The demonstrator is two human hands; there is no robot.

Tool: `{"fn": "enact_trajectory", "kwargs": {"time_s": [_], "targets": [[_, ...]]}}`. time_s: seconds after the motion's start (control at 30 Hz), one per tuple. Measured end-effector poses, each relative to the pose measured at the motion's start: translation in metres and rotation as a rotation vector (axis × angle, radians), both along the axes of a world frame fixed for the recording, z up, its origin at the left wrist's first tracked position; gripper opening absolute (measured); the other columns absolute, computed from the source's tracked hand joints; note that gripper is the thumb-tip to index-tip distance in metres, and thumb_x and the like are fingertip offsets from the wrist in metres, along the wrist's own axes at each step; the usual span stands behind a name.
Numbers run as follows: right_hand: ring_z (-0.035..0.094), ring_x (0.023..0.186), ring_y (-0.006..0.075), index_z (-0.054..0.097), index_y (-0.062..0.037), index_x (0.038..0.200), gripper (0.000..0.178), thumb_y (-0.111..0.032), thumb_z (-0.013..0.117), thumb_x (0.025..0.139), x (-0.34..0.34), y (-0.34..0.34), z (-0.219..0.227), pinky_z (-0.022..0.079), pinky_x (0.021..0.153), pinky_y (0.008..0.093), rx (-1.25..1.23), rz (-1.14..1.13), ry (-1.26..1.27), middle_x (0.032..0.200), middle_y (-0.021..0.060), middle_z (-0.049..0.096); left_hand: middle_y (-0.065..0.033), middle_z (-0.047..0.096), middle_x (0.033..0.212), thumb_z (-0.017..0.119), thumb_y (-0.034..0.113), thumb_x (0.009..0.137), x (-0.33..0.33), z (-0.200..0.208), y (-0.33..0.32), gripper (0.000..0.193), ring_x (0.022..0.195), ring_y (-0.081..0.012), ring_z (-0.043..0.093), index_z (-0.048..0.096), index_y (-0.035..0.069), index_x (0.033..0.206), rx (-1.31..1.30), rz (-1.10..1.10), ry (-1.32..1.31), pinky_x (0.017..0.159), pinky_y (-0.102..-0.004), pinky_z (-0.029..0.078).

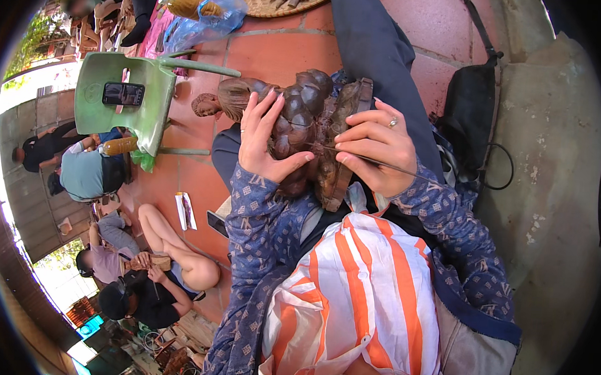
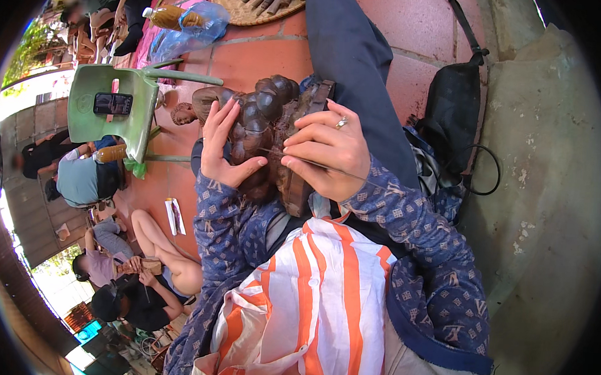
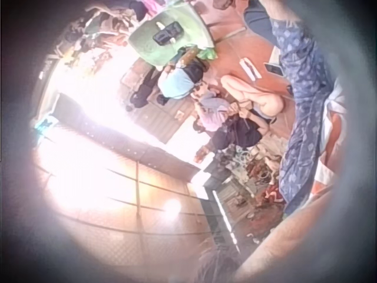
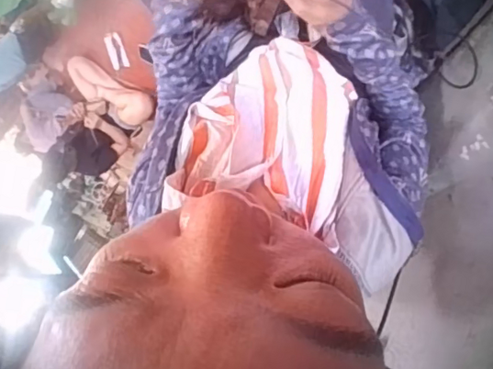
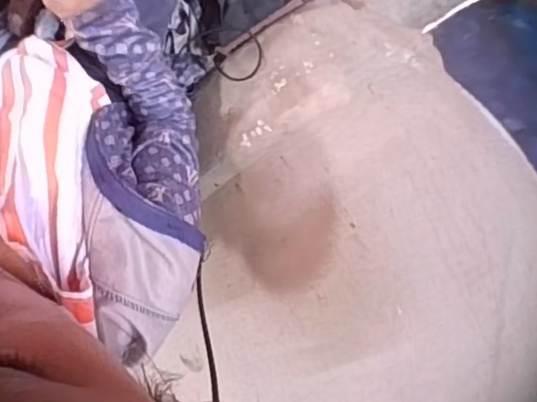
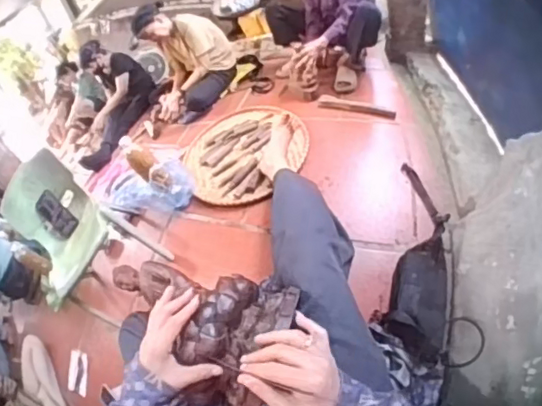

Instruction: The person carves a dark wooden figurine using a small metal file, holding the object with the left hand and filing with the right. The person rotates the figurine to work on different surfaces and continues filing throughout the clip.

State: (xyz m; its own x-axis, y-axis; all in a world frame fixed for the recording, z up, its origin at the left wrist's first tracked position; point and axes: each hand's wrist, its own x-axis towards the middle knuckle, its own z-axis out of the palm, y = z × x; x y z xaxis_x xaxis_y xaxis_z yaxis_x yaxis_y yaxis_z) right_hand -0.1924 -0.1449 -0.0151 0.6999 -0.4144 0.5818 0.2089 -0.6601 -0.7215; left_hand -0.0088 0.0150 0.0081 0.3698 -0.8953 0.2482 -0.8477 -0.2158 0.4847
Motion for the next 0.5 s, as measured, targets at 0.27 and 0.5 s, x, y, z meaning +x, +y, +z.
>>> {"fn": "enact_trajectory", "kwargs": {"time_s": [0.27,0.5], "targets": [[0.068,0.1,0.0192,0.073,-0.0119,0.083,0.004,-0.014,0.075,0.08,0.005,0.012,-0.006,0.025,0.112,0.0547,0.205,0.045,0.056,0.088,0.0009,0.072,-0.0132,0.057,0.13,0.087,0.049,0.053,-0.003,-0.001,-0.018,0.092,0.13,-0.0351,0.043,0.058,0.006,0.129,-0.059,0.011,-0.069,0.105,-0.0477,0.035],[0.07,0.095,0.0251,0.074,-0.0074,0.084,0.003,-0.009,0.073,0.081,0.003,0.005,-0.001,0.033,0.107,0.06,0.476,-0.041,0.088,0.09,0.0074,0.073,-0.0124,0.058,0.119,0.084,0.057,0.053,-0.018,-0.003,-0.033,0.084,0.123,-0.0315,0.047,0.062,0.015,0.123,0.151,0.233,-0.064,0.103,-0.0448,0.032]]}}
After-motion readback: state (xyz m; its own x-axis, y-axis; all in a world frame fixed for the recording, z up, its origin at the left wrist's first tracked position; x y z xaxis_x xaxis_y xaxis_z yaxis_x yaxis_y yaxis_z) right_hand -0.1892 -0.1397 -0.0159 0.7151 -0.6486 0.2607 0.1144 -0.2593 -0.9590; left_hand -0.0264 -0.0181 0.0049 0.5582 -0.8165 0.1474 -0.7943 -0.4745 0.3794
